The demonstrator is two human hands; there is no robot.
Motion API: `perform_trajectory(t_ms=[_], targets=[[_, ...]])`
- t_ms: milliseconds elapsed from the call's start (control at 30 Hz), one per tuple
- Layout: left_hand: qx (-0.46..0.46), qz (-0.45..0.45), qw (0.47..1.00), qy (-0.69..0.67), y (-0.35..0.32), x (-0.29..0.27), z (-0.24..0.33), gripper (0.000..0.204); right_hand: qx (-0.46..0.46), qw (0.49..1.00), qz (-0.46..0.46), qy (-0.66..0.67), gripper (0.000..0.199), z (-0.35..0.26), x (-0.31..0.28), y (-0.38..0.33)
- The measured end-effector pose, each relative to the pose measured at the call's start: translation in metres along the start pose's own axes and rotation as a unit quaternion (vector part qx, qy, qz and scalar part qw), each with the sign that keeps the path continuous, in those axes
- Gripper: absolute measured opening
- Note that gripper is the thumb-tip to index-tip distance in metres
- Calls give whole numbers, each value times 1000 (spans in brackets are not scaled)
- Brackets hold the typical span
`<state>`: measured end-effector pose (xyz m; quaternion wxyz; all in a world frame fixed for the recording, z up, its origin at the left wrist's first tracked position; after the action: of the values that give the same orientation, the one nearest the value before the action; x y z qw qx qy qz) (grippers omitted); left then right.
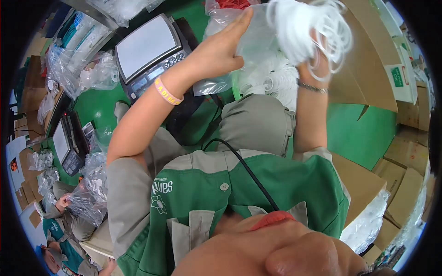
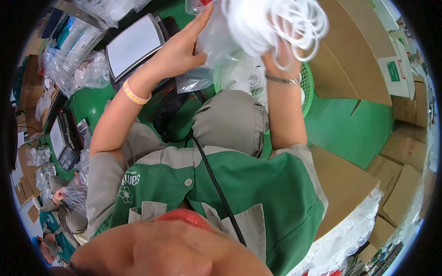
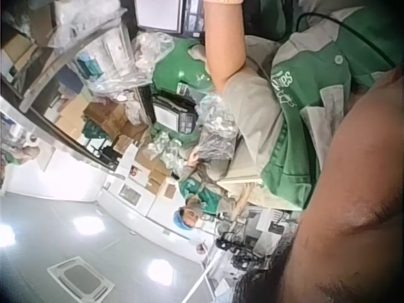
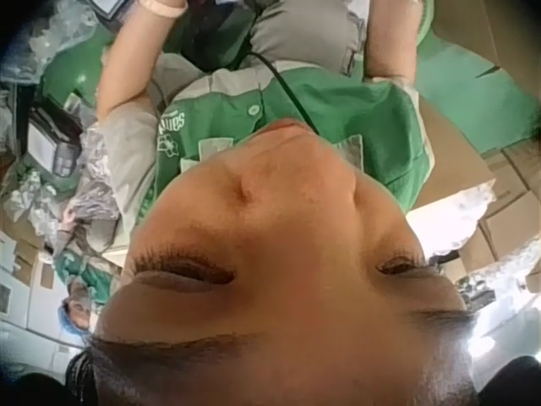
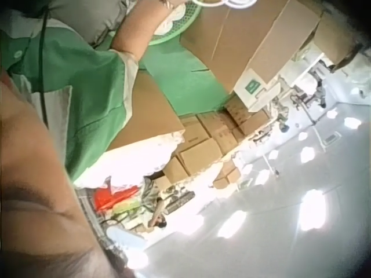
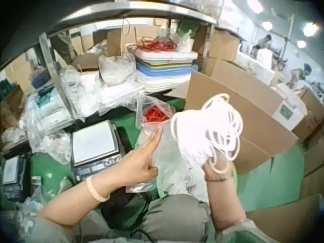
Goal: The recorder weighs white plastic rings on an electronic scale and packs them into plastic bags and cardboard boxes.
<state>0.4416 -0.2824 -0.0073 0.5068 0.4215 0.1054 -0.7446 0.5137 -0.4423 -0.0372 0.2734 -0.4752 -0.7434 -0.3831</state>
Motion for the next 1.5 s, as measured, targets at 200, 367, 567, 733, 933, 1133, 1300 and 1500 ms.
perform_trajectory(t_ms=[200, 367, 567, 733, 933, 1133, 1300, 1500], targets=[[-10, 53, 995, -88, -8, -10, -16, 88, 91, 840, -180, -504, 30, 91, 8, 11], [5, -28, 966, -256, -7, 18, 6, 85, 197, 671, -309, -644, 44, 172, -33, 9], [-99, -39, 918, -382, -15, -2, -13, 71, 356, 395, -467, -707, 59, 157, -13, -7], [-131, -33, 910, -391, -27, -15, -39, 65, 310, 541, -356, -697, 26, 83, 39, -7], [-154, 21, 957, -244, -37, -30, -62, 43, 175, 893, -97, -403, 23, -44, -26, -43], [-231, 81, 946, -212, -47, -40, -75, 34, 379, 629, 195, -650, 54, -34, -291, -157], [-222, 117, 967, -49, -54, -54, -64, 42, 409, 285, 215, -840, 110, 25, -275, -166], [-176, 85, 975, -102, -47, -41, -61, 60, 357, 424, 199, -808, 65, 79, -273, -167]])
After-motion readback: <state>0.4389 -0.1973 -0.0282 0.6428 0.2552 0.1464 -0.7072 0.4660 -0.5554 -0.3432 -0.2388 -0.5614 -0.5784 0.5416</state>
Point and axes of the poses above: each hand's wrist, its own y-axis towards the middle knuckle, its own x-axis out of the palm, z = x × y, the point moved 9 cm from there along y, towards the middle knuckle, and after that the axes turned 10 degrees about -z, right-handed, at the moved point
